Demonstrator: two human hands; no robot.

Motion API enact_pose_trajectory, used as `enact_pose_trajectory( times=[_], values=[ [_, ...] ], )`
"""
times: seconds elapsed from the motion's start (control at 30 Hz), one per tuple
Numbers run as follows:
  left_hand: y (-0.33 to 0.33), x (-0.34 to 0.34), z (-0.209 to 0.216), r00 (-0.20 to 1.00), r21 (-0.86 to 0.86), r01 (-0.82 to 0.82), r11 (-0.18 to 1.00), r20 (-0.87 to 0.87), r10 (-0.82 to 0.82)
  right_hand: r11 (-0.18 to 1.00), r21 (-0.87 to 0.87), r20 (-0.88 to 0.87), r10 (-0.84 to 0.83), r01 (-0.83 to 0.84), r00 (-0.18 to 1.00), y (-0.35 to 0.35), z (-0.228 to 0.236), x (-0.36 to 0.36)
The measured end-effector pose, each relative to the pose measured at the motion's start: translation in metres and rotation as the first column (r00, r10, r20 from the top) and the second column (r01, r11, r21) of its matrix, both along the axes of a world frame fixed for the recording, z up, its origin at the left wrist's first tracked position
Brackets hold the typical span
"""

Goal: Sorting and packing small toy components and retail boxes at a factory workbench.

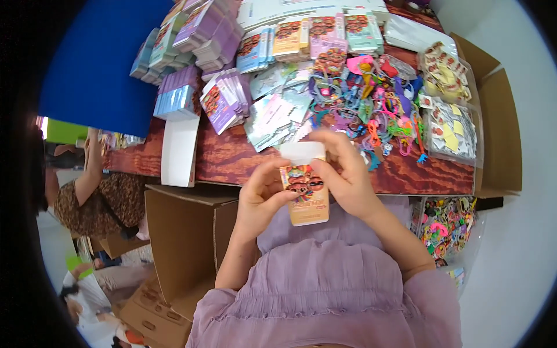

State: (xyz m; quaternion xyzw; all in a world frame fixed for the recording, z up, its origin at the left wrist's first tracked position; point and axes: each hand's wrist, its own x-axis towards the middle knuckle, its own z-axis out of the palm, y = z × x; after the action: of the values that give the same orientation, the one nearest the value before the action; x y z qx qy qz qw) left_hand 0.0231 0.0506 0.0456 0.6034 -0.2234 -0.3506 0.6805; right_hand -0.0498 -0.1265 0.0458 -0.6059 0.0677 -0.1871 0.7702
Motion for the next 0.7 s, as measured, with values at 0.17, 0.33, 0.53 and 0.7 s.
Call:
enact_pose_trajectory(
  times=[0.17, 0.33, 0.53, 0.7],
  values=[
    [-0.003, -0.005, 0.0, 0.992, -0.021, -0.126, 0.992, 0.015, 0.127, 0.901, -0.399, -0.056, 0.161, -0.17, 0.985, -0.024, 0.005, 0.002],
    [-0.003, -0.003, -0.007, 0.996, 0.094, -0.064, 0.994, 0.067, 0.058, 0.964, -0.187, -0.104, 0.173, -0.19, 0.98, -0.021, -0.002, 0.002],
    [-0.009, -0.004, 0.0, 0.997, 0.127, 0.019, 0.992, 0.069, -0.028, 0.989, 0.085, -0.299, 0.137, -0.117, 0.944, -0.032, -0.002, -0.003],
    [-0.01, -0.005, -0.01, 1.0, 0.098, 0.005, 0.995, 0.01, -0.006, 0.968, -0.074, -0.234, 0.215, -0.238, 0.948, -0.044, -0.009, -0.007]
  ],
)
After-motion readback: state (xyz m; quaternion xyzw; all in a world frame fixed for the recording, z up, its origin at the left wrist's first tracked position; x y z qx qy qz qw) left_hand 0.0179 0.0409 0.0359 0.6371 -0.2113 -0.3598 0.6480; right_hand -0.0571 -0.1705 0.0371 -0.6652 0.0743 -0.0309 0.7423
